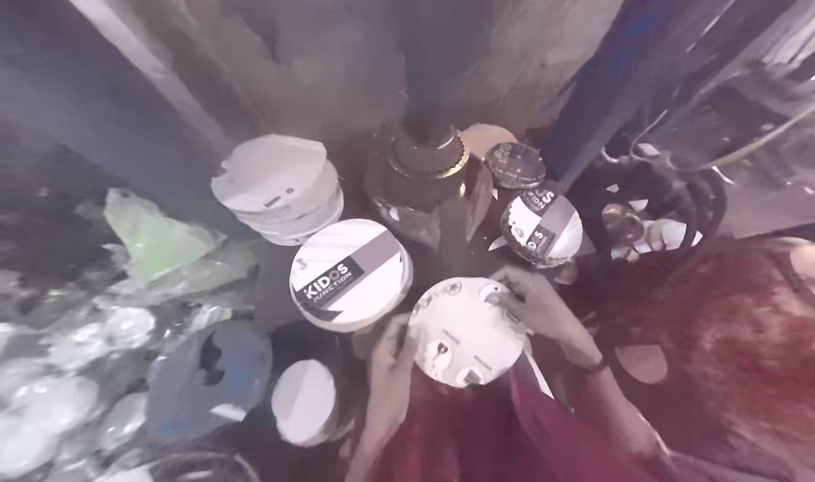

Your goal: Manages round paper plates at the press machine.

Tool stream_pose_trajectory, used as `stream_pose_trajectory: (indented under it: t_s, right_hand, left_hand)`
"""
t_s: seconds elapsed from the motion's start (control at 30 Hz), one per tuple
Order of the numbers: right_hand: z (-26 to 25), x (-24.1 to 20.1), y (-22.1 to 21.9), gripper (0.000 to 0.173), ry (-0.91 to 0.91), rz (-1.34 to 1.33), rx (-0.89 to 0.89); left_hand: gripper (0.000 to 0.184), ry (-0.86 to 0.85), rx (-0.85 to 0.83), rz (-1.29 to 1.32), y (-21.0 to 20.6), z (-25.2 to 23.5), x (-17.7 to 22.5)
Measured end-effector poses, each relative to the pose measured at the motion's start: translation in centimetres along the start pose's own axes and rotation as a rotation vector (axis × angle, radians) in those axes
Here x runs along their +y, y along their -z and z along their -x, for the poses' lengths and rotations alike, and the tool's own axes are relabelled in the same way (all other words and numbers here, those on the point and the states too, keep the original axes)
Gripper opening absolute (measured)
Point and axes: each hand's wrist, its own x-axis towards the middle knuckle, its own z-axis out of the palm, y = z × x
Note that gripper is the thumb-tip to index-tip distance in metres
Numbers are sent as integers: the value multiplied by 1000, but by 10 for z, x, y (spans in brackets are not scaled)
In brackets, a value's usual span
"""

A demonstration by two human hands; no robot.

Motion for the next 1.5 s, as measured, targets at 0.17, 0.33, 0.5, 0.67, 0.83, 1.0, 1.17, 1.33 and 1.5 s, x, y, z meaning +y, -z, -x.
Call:
stream_pose_trajectory:
  t_s: [0.17,0.33,0.5,0.67,0.83,1.0,1.17,1.33,1.5]
  right_hand:
    - [1,1,7,13,-52,-58,5]
    - [11,4,7,9,-42,-107,136]
    - [21,15,15,13,44,-218,212]
    - [25,15,12,16,93,-278,206]
    - [20,16,1,16,108,-346,193]
    - [14,22,-26,9,-27,-139,135]
    - [21,56,-68,39,-330,556,-139]
    - [11,-9,-60,24,-1,636,123]
    - [-73,-76,-95,24,480,396,228]
  left_hand:
    - [8,-48,46,-125,0,10,0]
    - [9,-142,134,-66,-7,12,2]
    - [38,-307,81,-236,-12,14,11]
    - [21,-309,4,-249,-19,15,15]
    - [15,-358,183,-219,-22,15,12]
    - [32,-557,512,-536,-5,17,22]
    - [31,-529,1108,-474,70,21,35]
    - [18,-536,1127,-123,124,32,62]
    - [33,-257,1013,65,123,43,49]
